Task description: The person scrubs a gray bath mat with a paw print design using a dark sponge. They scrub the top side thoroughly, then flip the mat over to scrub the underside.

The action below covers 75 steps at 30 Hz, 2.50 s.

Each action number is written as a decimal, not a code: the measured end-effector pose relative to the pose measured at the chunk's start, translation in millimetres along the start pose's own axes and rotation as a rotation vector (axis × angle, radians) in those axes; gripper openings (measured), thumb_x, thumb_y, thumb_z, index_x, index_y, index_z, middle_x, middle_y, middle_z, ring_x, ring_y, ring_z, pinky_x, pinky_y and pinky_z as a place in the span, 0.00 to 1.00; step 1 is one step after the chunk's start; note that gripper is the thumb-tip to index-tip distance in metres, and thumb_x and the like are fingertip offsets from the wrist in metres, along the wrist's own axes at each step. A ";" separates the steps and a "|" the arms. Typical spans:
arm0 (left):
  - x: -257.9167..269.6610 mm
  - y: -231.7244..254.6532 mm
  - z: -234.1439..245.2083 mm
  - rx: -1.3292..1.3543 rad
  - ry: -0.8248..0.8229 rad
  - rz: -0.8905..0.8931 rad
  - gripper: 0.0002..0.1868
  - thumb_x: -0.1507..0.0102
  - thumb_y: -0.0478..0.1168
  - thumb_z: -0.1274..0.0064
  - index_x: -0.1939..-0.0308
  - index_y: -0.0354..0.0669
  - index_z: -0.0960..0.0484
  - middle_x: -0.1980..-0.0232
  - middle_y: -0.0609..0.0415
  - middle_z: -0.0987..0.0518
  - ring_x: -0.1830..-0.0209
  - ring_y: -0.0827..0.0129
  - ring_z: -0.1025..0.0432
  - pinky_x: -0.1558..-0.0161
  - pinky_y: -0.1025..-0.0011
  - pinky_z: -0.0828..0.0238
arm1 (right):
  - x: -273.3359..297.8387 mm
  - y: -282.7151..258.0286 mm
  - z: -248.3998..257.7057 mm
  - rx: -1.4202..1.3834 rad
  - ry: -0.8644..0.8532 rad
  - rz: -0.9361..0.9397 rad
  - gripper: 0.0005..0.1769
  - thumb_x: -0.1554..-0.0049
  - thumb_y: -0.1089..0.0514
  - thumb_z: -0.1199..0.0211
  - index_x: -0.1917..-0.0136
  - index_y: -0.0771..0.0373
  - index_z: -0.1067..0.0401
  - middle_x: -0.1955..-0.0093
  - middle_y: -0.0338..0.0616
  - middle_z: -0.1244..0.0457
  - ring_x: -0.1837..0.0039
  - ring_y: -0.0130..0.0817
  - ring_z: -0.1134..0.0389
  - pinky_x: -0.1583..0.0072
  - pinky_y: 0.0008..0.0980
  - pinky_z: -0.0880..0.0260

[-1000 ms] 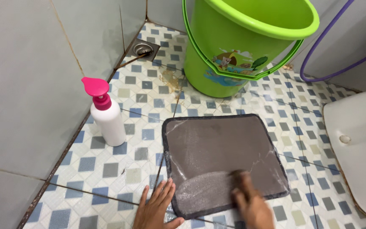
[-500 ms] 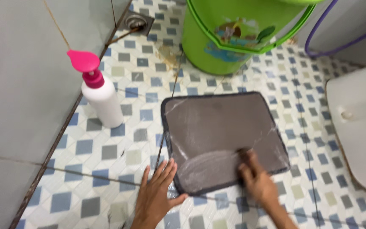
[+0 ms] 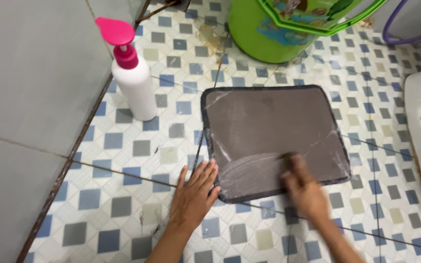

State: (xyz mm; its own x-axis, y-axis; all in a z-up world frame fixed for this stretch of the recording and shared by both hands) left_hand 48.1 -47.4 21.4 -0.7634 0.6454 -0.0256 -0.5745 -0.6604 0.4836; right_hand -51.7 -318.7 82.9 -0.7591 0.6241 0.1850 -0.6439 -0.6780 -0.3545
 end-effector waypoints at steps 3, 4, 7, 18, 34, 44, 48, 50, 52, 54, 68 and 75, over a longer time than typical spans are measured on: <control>0.3 0.4 1.8 0.007 0.006 -0.004 0.31 0.31 0.56 0.62 0.25 0.54 0.39 0.21 0.66 0.43 0.21 0.73 0.52 0.24 0.54 0.68 | -18.0 15.4 1.2 0.143 -0.073 -0.324 0.41 0.34 0.35 0.55 0.12 0.40 0.60 0.39 0.63 0.30 0.45 0.57 0.25 0.46 0.50 0.23; 1.6 0.1 2.4 0.004 0.013 -0.006 0.31 0.31 0.56 0.62 0.25 0.53 0.39 0.21 0.66 0.43 0.21 0.73 0.52 0.23 0.54 0.68 | -10.9 11.7 -10.9 0.184 -0.127 -0.423 0.42 0.33 0.35 0.58 0.11 0.42 0.64 0.41 0.65 0.28 0.48 0.56 0.24 0.49 0.49 0.21; -1.4 -2.8 -7.8 -0.002 -0.045 0.001 0.30 0.30 0.56 0.65 0.25 0.54 0.41 0.21 0.66 0.45 0.21 0.74 0.56 0.24 0.53 0.69 | 41.1 -90.9 -63.1 0.245 -0.031 0.100 0.41 0.36 0.37 0.53 0.16 0.44 0.63 0.32 0.62 0.39 0.52 0.53 0.26 0.57 0.44 0.22; 0.0 -0.8 -5.3 -0.058 0.009 -0.038 0.30 0.28 0.56 0.72 0.25 0.48 0.43 0.20 0.61 0.47 0.20 0.70 0.58 0.25 0.53 0.70 | -57.8 2.4 3.7 0.195 0.012 -0.234 0.40 0.37 0.32 0.52 0.16 0.38 0.54 0.51 0.66 0.28 0.51 0.60 0.25 0.48 0.54 0.25; -3.0 -20.0 -30.7 -0.097 0.225 -0.055 0.32 0.29 0.51 0.71 0.28 0.32 0.44 0.20 0.43 0.50 0.20 0.57 0.59 0.27 0.53 0.67 | -74.7 -60.0 -6.1 0.251 -0.060 -0.268 0.39 0.37 0.32 0.52 0.16 0.30 0.59 0.41 0.65 0.35 0.42 0.61 0.29 0.43 0.54 0.26; -2.4 -34.7 -32.5 -0.149 0.348 -0.006 0.36 0.30 0.49 0.74 0.28 0.20 0.55 0.21 0.29 0.59 0.19 0.45 0.68 0.25 0.50 0.74 | -34.4 -142.2 -51.4 0.183 -0.239 0.535 0.40 0.45 0.35 0.43 0.20 0.30 0.47 0.37 0.59 0.35 0.46 0.61 0.28 0.46 0.53 0.26; -4.5 -32.4 -31.5 -0.184 0.354 -0.015 0.36 0.30 0.50 0.77 0.28 0.19 0.56 0.21 0.28 0.61 0.20 0.45 0.69 0.24 0.48 0.75 | -90.4 -96.9 -19.0 0.284 -0.060 -0.024 0.39 0.38 0.31 0.51 0.18 0.31 0.58 0.37 0.63 0.37 0.42 0.62 0.29 0.43 0.53 0.26; -5.8 -31.9 -29.4 -0.184 0.377 -0.012 0.36 0.29 0.50 0.78 0.28 0.20 0.56 0.21 0.30 0.61 0.19 0.47 0.68 0.24 0.49 0.75 | -80.9 -116.5 -38.9 0.322 -0.075 0.000 0.41 0.38 0.32 0.52 0.17 0.30 0.61 0.36 0.63 0.38 0.42 0.61 0.29 0.43 0.52 0.26; -3.3 -32.2 -30.0 -0.180 0.396 -0.003 0.36 0.29 0.51 0.78 0.28 0.22 0.55 0.20 0.32 0.60 0.18 0.49 0.68 0.25 0.52 0.75 | -41.6 -152.7 -78.6 0.291 -0.195 0.244 0.40 0.39 0.33 0.50 0.18 0.29 0.60 0.34 0.61 0.40 0.42 0.61 0.30 0.43 0.52 0.26; -8.7 -39.3 -36.5 -0.200 0.373 -0.007 0.35 0.29 0.51 0.76 0.28 0.22 0.53 0.21 0.32 0.59 0.19 0.48 0.67 0.24 0.48 0.73 | -7.0 -172.1 -98.9 0.227 -0.341 0.503 0.40 0.40 0.33 0.47 0.19 0.31 0.57 0.33 0.63 0.40 0.42 0.61 0.29 0.41 0.50 0.26; -0.9 -43.2 -49.9 -0.121 0.487 -0.025 0.45 0.34 0.64 0.64 0.29 0.25 0.45 0.23 0.31 0.48 0.20 0.48 0.57 0.26 0.47 0.67 | -38.7 -190.7 -82.5 0.259 -0.175 0.462 0.38 0.41 0.34 0.47 0.20 0.36 0.52 0.40 0.62 0.37 0.46 0.59 0.29 0.45 0.51 0.26; 0.6 -42.9 -46.4 -0.254 0.715 -0.008 0.45 0.30 0.69 0.72 0.34 0.27 0.33 0.28 0.37 0.34 0.23 0.52 0.45 0.25 0.52 0.57 | -98.1 -182.9 -43.4 0.170 -0.131 0.552 0.36 0.43 0.34 0.44 0.22 0.30 0.45 0.35 0.57 0.35 0.40 0.60 0.31 0.42 0.52 0.28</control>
State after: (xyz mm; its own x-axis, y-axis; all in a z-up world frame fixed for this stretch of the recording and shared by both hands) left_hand 58.6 -36.5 -39.9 -0.7146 0.3019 -0.6311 -0.5652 -0.7808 0.2665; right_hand 144.8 -239.0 89.8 -0.9846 0.1157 0.1307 -0.1487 -0.9481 -0.2809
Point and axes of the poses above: each hand's wrist, its own x-axis away from the middle knuckle, its own z-axis out of the back of the hand, y = z × x, the point moved 10 cm from there along -x, towards the middle knuckle
